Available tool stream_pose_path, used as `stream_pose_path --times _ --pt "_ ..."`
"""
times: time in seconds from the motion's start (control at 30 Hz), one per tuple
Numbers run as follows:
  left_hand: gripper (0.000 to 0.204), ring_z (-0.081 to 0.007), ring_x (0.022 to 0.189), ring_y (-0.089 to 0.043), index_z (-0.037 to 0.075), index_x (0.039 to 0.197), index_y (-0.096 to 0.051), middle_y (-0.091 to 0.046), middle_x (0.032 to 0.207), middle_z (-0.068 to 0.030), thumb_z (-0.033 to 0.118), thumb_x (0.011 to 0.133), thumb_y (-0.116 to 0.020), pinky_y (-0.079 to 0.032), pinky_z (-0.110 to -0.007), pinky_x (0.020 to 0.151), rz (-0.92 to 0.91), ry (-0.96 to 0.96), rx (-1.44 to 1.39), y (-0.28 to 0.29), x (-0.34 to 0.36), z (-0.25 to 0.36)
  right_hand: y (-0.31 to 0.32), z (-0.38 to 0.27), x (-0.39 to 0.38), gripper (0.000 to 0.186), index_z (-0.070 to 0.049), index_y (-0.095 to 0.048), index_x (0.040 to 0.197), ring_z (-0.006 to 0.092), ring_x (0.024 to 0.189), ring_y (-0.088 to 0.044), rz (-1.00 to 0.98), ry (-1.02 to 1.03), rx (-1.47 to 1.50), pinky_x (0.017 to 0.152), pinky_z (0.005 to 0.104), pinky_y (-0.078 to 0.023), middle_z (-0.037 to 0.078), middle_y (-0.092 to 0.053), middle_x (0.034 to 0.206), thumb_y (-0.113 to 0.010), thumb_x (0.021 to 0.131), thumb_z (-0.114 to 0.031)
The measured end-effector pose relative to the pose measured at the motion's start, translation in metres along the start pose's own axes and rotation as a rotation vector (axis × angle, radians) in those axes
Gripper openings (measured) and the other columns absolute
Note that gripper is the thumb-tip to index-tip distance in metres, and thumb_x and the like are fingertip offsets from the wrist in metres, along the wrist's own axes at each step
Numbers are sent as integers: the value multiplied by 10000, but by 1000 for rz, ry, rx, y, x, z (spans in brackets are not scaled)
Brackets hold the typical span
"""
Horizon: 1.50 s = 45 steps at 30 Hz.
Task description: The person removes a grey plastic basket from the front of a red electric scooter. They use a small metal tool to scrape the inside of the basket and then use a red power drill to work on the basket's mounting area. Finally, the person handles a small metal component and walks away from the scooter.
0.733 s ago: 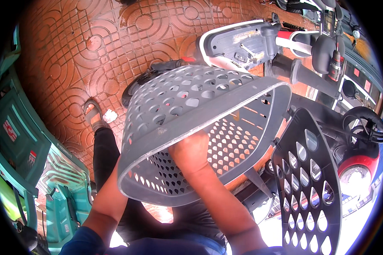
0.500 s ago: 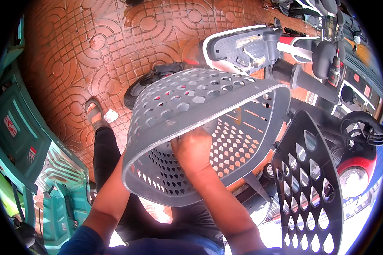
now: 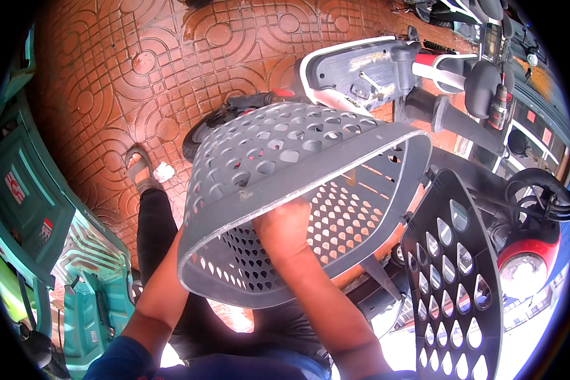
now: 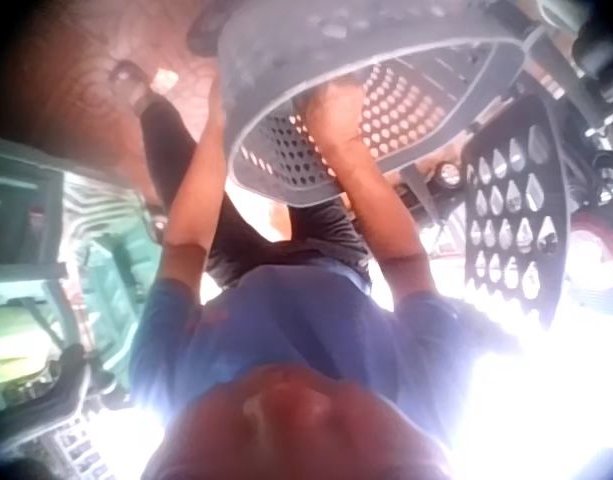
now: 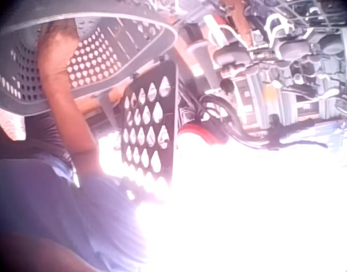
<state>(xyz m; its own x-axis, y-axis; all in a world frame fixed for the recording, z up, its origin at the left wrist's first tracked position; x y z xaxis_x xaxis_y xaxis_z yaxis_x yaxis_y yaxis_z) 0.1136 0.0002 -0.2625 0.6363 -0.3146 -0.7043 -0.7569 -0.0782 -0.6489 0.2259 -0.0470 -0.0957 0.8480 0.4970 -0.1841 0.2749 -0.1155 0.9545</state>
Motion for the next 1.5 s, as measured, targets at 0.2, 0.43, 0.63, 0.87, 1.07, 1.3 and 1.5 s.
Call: stream_pose_path --times 0.2,0.43,0.63,0.87,1.07,1.3,1.5 --pt "395 -199 1025 -684 19 1324 -600 -687 1183 -100 289 1042 -545 -586 -354 852 -12 -1 30 -6 -2 5 -5 0 2 130 -61 -743 860 364 652 -662 -68 -26 -78 603 434 -542 130 -695 761 -789 770 -144" --pt "393 -199 1043 -679 28 1334 -598 -684 1201 -97 289 1045 -541 -579 -357 871 -34 19 29 -4 0 3 -9 11 -5 99 -70 -755 848 370 679 -680 -53 -401 93 622 426 -553 149 -703 770 -777 781 -141" --pt "408 -186 1059 -670 51 1326 -608 -685 1215 -74 345 1052 -537 -563 -350 900 92 -14 245 -30 -21 19 2 -20 16 78 -86 -757 828 338 705 -699 -202 -141 -275 617 413 -557 125 -716 777 -740 781 -146" --pt "440 -177 1056 -670 51 1314 -615 -690 1215 -63 391 1043 -549 -559 -336 886 106 -60 441 -33 -25 26 1 -17 25 68 -83 -751 825 325 745 -697 -296 -181 -278 678 438 -548 110 -720 801 -705 796 -124" --pt "435 -183 1057 -674 47 1296 -628 -697 1201 -66 387 1032 -564 -557 -346 891 59 -20 325 -31 -25 22 3 0 14 112 -60 -747 843 323 787 -698 -220 -221 -181 710 428 -535 117 -730 821 -669 842 -141" --pt "404 -193 1041 -678 40 1285 -635 -698 1191 -79 343 1028 -566 -565 -360 880 135 -29 284 -13 -21 18 4 -18 0 99 -59 -741 840 325 712 -695 -238 -74 -214 644 402 -544 111 -724 792 -716 825 -154" --pt "378 -193 991 -686 23 1275 -635 -698 1154 -85 305 1031 -569 -584 -347 835 56 1 40 7 -12 4 -1 -21 -7 100 -68 -735 839 341 652 -676 -135 -83 13 597 405 -555 114 -708 771 -780 756 -102"
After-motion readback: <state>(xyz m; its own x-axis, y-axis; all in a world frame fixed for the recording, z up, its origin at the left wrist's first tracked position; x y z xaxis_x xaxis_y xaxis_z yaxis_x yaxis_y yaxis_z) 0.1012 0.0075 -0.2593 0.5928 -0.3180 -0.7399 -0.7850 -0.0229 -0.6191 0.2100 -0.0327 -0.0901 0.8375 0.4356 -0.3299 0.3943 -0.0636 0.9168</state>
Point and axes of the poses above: each hand's wrist, its own x-axis towards the middle knuckle, its own y-axis out of the back of the hand, z = x × y, the point moved 7 cm from there along x, towards the middle knuckle
